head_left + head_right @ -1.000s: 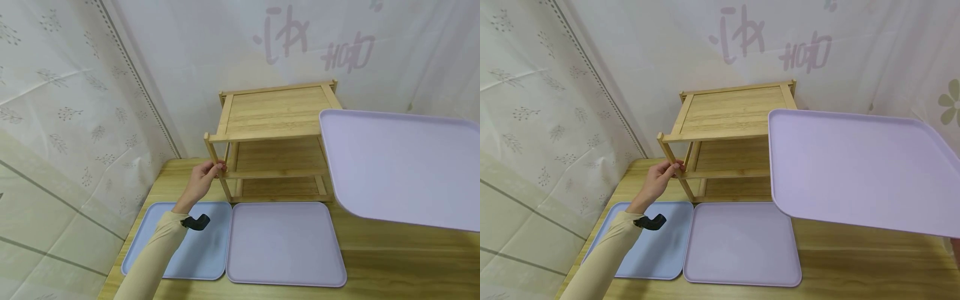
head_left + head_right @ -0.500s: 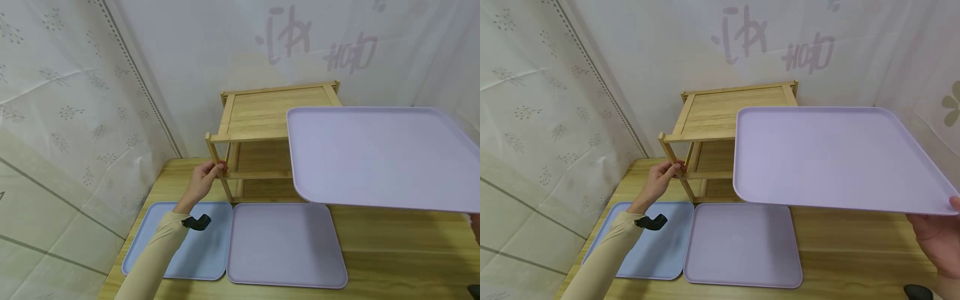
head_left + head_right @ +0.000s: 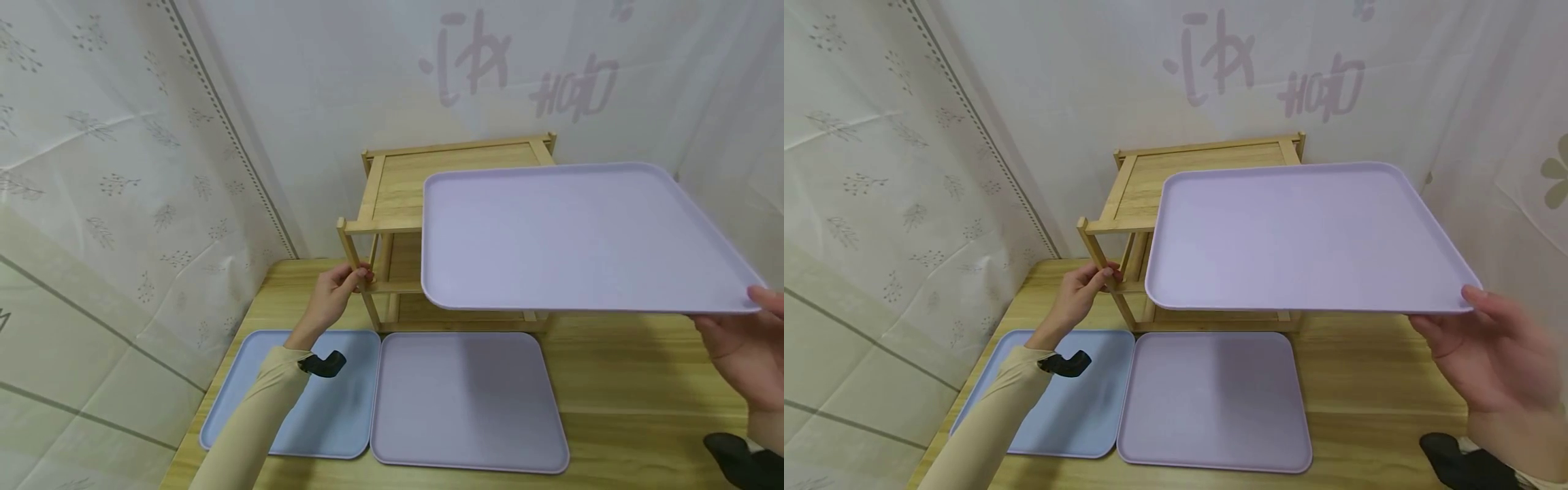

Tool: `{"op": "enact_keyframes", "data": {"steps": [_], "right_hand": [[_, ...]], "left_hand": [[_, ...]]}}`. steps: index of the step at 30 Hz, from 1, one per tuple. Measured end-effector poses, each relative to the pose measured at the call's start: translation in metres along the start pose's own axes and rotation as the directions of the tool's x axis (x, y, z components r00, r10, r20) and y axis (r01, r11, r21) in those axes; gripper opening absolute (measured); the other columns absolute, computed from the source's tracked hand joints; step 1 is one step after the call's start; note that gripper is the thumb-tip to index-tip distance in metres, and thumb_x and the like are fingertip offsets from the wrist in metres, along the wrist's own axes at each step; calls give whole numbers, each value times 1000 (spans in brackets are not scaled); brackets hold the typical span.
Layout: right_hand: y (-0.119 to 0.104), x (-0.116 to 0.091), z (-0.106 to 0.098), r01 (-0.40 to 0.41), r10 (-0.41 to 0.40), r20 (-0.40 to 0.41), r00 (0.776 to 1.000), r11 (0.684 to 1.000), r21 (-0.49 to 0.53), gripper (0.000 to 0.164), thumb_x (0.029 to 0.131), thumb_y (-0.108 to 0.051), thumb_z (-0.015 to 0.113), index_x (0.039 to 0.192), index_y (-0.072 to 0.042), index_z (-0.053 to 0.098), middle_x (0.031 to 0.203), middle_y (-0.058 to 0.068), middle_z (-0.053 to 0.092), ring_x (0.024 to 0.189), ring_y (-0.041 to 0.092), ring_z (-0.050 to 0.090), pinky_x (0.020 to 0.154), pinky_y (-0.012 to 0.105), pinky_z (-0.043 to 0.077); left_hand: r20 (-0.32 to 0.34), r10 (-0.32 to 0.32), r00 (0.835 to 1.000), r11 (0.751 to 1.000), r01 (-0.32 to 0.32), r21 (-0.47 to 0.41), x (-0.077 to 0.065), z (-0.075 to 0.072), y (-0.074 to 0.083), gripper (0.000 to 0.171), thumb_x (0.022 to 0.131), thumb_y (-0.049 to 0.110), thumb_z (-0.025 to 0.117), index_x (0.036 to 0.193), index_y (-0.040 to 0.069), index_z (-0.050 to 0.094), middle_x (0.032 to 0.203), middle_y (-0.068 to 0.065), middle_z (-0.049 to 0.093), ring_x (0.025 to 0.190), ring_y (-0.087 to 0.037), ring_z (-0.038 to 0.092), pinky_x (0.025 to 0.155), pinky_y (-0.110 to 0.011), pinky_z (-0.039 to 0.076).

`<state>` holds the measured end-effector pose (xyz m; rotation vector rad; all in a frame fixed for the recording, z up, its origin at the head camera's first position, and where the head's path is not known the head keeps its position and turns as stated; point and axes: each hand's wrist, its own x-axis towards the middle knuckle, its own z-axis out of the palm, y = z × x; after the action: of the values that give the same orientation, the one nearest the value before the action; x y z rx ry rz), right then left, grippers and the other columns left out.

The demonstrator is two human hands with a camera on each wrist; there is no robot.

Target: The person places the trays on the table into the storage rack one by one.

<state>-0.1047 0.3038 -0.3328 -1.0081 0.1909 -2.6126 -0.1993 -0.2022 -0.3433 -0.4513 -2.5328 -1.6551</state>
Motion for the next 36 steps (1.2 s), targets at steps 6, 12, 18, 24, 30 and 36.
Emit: {"op": "enact_keyframes", "data": {"steps": [6,12,18,24,30,36], "right_hand": [[12,19,4,-100,101,-90,991,995,16,62,100,-26,-6,154,-7,16,150,26,32,134,46,38,109,50,36],[23,34,5,-136,131,-122,984,990,-34,58,101,-20,-3,155,-10,14,151,22,35,133,43,41,107,47,39],[31,43,5,-129,126,-141,982,992,-12,59,100,-18,-4,155,-10,14,151,23,35,133,46,41,107,49,39],[39,51,3,-124,121,-138,983,992,-16,58,101,-16,-3,155,-7,15,151,23,35,132,47,42,105,50,40],[46,60,1,-112,104,-150,983,992,-50,57,101,-13,-1,154,-4,16,147,25,39,128,47,46,103,50,43],[53,69,-3,-118,103,-162,981,990,-82,55,102,-10,1,153,-1,19,144,25,42,126,45,50,102,49,44]], "left_hand": [[0,-3,1000,1000,3,-3,-1,0,-1,29,101,11,49,109,-13,63,108,-30,67,103,-40,62,80,-41,53],[0,8,1000,1000,-8,-4,-2,0,-1,28,101,11,50,111,-11,63,107,-28,68,101,-39,63,79,-37,54],[-8,16,1000,1000,-16,-13,-1,0,-2,26,100,9,51,113,-11,63,106,-31,67,100,-45,61,76,-29,53],[-38,16,999,1000,-16,5,-1,1,0,26,99,6,52,114,-12,63,110,-31,66,97,-45,60,76,-31,54],[-45,19,999,1000,-18,19,0,0,-4,25,100,5,50,110,-13,63,101,-30,67,93,-37,64,82,-55,53],[-53,42,998,999,-42,-2,8,1,-30,24,100,5,49,113,-10,64,101,-27,67,85,-11,64,80,-45,56]]}}
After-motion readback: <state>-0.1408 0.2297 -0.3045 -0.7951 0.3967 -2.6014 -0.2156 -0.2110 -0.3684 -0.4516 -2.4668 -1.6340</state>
